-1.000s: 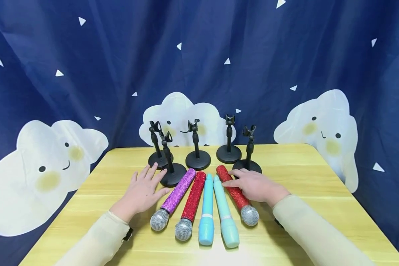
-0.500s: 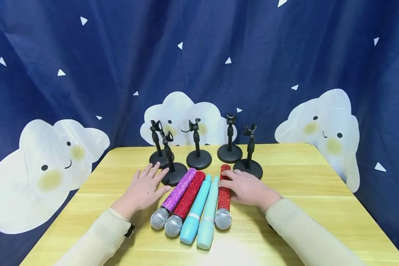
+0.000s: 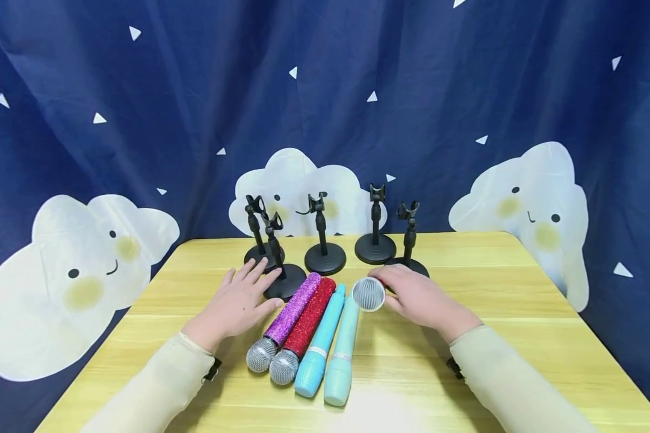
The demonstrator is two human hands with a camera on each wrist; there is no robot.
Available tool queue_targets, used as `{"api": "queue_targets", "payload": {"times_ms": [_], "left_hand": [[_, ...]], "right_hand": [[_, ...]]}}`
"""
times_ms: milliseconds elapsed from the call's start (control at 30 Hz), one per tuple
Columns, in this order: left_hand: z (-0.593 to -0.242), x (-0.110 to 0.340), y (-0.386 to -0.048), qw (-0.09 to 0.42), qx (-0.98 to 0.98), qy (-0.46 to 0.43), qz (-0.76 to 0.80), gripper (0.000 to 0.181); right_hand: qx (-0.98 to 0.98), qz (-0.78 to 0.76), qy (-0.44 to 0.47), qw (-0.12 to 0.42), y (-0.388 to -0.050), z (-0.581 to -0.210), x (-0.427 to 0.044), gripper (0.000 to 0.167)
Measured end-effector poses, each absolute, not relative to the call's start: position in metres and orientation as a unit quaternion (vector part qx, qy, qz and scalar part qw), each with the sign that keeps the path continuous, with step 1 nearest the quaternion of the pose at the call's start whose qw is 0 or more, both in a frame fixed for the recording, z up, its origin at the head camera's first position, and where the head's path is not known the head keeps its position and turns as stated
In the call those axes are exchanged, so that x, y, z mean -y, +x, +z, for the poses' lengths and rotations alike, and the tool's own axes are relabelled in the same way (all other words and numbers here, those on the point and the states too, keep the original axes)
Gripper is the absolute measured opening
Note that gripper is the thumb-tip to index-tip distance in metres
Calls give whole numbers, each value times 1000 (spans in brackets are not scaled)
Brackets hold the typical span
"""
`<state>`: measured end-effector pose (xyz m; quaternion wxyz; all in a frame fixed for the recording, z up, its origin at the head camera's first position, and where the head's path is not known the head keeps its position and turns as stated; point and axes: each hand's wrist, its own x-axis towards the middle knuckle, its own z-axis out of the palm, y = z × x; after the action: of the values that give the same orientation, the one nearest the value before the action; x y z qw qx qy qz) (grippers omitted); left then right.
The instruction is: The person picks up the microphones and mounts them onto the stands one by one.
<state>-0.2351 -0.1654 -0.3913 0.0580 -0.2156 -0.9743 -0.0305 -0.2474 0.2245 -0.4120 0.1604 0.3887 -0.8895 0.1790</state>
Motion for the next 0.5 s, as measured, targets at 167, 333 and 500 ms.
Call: {"api": "queue_targets", "payload": {"times_ms": [167,333,500], "left_hand": [[-380,152,-235,55,970,-236,-28,71],[-369,132,-240,34,967,-251,-34,73],[-357,103,-249,15,958,-279,-66,72]], "right_hand": [[900,245,332,141,-245,-402,-237,35],[902,318,266,124,-245,-393,-255,33],[894,370,209,142,-246,-392,-277,30]]}}
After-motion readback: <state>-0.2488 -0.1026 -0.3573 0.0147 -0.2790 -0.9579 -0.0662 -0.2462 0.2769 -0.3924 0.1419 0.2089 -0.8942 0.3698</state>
